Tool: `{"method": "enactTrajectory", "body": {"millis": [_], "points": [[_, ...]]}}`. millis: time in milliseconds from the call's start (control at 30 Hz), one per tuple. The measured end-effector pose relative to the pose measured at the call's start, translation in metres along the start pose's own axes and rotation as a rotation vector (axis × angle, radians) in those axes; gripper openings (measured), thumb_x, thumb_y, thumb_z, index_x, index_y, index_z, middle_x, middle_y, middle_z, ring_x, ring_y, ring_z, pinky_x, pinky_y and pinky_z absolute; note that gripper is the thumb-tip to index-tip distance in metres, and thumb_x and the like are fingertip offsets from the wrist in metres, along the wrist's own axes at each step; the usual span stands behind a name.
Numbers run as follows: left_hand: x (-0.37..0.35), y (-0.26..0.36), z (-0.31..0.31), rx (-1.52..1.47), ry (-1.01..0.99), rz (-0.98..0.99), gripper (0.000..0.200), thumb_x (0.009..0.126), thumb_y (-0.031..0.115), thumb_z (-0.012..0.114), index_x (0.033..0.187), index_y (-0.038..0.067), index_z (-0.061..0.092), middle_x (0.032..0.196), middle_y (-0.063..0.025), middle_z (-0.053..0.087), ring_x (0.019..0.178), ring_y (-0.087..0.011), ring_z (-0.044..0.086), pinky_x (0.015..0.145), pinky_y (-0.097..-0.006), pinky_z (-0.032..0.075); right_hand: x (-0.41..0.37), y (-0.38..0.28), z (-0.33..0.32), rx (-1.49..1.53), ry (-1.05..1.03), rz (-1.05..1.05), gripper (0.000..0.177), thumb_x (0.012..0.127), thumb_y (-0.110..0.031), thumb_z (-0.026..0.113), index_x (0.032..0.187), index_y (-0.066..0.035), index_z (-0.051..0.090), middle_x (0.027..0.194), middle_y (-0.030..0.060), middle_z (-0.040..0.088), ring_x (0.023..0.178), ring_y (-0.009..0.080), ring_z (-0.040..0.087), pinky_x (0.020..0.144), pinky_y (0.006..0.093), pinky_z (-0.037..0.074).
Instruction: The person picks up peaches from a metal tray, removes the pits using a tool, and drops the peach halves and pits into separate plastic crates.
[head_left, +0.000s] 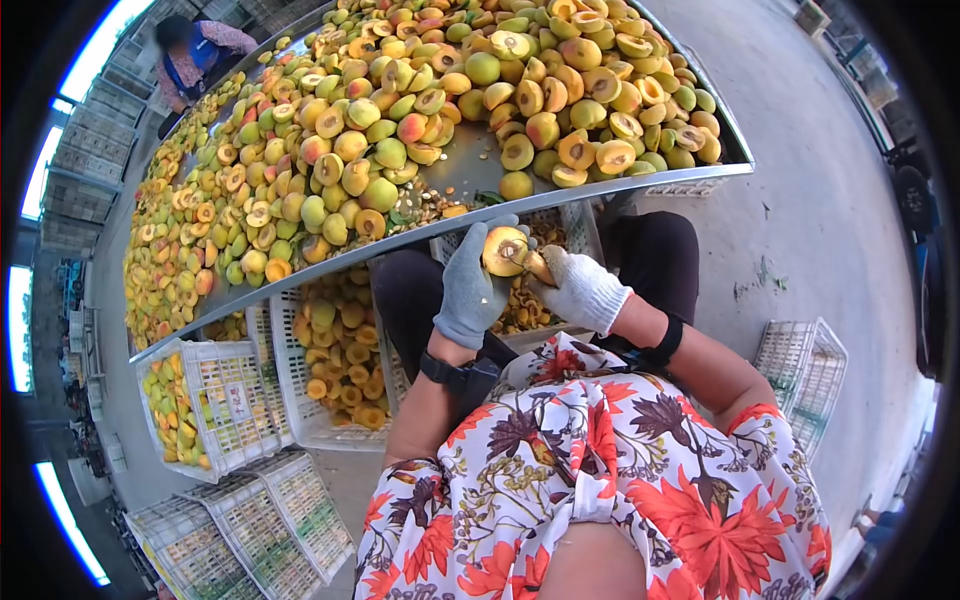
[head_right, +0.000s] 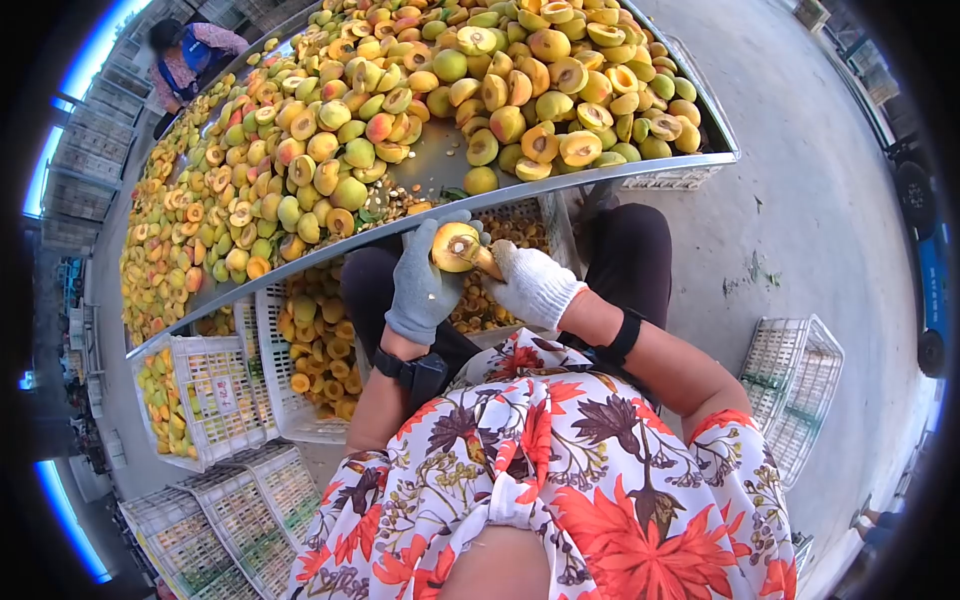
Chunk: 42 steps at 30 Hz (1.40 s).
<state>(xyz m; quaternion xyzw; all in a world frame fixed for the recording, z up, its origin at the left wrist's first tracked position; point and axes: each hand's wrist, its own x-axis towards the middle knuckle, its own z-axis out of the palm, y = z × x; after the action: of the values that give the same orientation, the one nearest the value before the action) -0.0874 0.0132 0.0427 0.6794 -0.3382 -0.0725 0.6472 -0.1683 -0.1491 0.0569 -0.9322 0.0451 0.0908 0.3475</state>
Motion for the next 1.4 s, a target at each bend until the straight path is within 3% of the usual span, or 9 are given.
{"method": "enactTrajectory", "body": {"millis": [33, 133, 300, 433, 633, 1033, 1100, 1267, 1400], "points": [[-0.001, 0.001, 0.001, 0.089, 0.0, 0.094, 0.043, 0.084, -0.014, 0.06, 0.125, -0.002, 0.052, 0.119, -0.0143, 0.066, 0.109, -0.0222, 0.066, 0.097, -0.0323, 0.052, -0.001, 0.001, 0.001, -0.007, -0.004, 0.006, 0.038, 0.086, -0.029, 0.065, 0.106, 0.001, 0.052, 0.084, 0.0279, 0.066, 0.082, 0.0447, 0.066, 0.069, 0.051, 0.052], [0.001, -0.018, 0.007, -0.828, 0.067, -0.392, 0.032, 0.092, -0.007, 0.054, 0.124, -0.003, 0.054, 0.119, -0.0134, 0.065, 0.108, -0.0214, 0.065, 0.095, -0.0322, 0.053, -0.003, 0.003, 0.006, -0.024, -0.017, 0.026, 0.038, 0.085, -0.027, 0.064, 0.106, 0.002, 0.051, 0.086, 0.0279, 0.066, 0.084, 0.0448, 0.066, 0.071, 0.0505, 0.053], [-0.004, -0.033, 0.011, -0.082, 0.006, -0.015, 0.034, 0.093, -0.007, 0.05, 0.126, -0.003, 0.053, 0.118, -0.0142, 0.065, 0.107, -0.0242, 0.066, 0.096, -0.0337, 0.052, -0.005, 0.004, 0.006, -0.042, -0.034, 0.044, 0.038, 0.085, -0.025, 0.064, 0.107, 0.002, 0.05, 0.088, 0.0279, 0.066, 0.085, 0.0444, 0.066, 0.073, 0.05, 0.053], [-0.005, -0.018, 0.021, -0.222, 0.049, -0.166, 0.026, 0.092, -0.009, 0.05, 0.117, -0.004, 0.056, 0.111, -0.0122, 0.065, 0.104, -0.0226, 0.066, 0.092, -0.0329, 0.054, -0.003, 0.012, 0.013, -0.08, -0.019, 0.031, 0.037, 0.085, -0.025, 0.064, 0.108, 0.001, 0.05, 0.087, 0.0272, 0.066, 0.085, 0.0439, 0.066, 0.072, 0.0498, 0.053], [0.002, -0.027, 0.035, -0.862, 0.26, -0.505, 0.023, 0.103, 0.018, 0.045, 0.109, -0.001, 0.058, 0.103, -0.0113, 0.066, 0.096, -0.0213, 0.066, 0.086, -0.0325, 0.054, 0.0, 0.031, 0.036, -0.017, 0.109, 0.006, 0.035, 0.085, -0.024, 0.066, 0.108, -0.001, 0.052, 0.085, 0.0253, 0.066, 0.083, 0.0429, 0.066, 0.071, 0.0496, 0.053], [0.002, -0.037, 0.049, -0.816, 0.282, -0.472, 0.036, 0.105, 0.029, 0.041, 0.104, 0.0, 0.062, 0.098, -0.0097, 0.066, 0.092, -0.0176, 0.063, 0.086, -0.0301, 0.051, 0.002, 0.021, 0.049, 0.401, 0.139, 0.041, 0.028, 0.085, -0.018, 0.063, 0.106, -0.002, 0.06, 0.092, 0.0228, 0.068, 0.092, 0.0427, 0.065, 0.077, 0.045, 0.053], [0.004, -0.036, 0.046, -0.583, 0.206, -0.358, 0.039, 0.105, 0.031, 0.039, 0.105, 0.0, 0.062, 0.101, -0.0108, 0.066, 0.093, -0.0202, 0.063, 0.089, -0.0334, 0.051, 0.004, 0.021, 0.046, 0.417, 0.122, 0.022, 0.028, 0.084, -0.019, 0.063, 0.107, -0.002, 0.061, 0.093, 0.023, 0.068, 0.093, 0.0423, 0.065, 0.078, 0.0443, 0.053], [0.009, -0.034, 0.032, -1.092, 0.133, -0.596, 0.035, 0.102, 0.029, 0.045, 0.107, -0.001, 0.062, 0.101, -0.0159, 0.066, 0.099, -0.0297, 0.066, 0.089, -0.0447, 0.054, 0.005, 0.037, 0.055, 0.364, 0.043, 0.072, 0.034, 0.083, -0.024, 0.064, 0.109, -0.002, 0.061, 0.094, 0.024, 0.068, 0.093, 0.0411, 0.066, 0.078, 0.0443, 0.053], [0.021, -0.025, 0.03, -0.88, 0.167, -0.576, 0.032, 0.099, 0.026, 0.047, 0.098, -0.002, 0.062, 0.094, -0.0148, 0.067, 0.087, -0.029, 0.069, 0.083, -0.0419, 0.058, 0.011, 0.023, 0.047, 0.196, 0.024, 0.122, 0.035, 0.084, -0.026, 0.064, 0.109, -0.001, 0.061, 0.094, 0.0237, 0.068, 0.092, 0.0395, 0.067, 0.078, 0.0435, 0.053]]}}
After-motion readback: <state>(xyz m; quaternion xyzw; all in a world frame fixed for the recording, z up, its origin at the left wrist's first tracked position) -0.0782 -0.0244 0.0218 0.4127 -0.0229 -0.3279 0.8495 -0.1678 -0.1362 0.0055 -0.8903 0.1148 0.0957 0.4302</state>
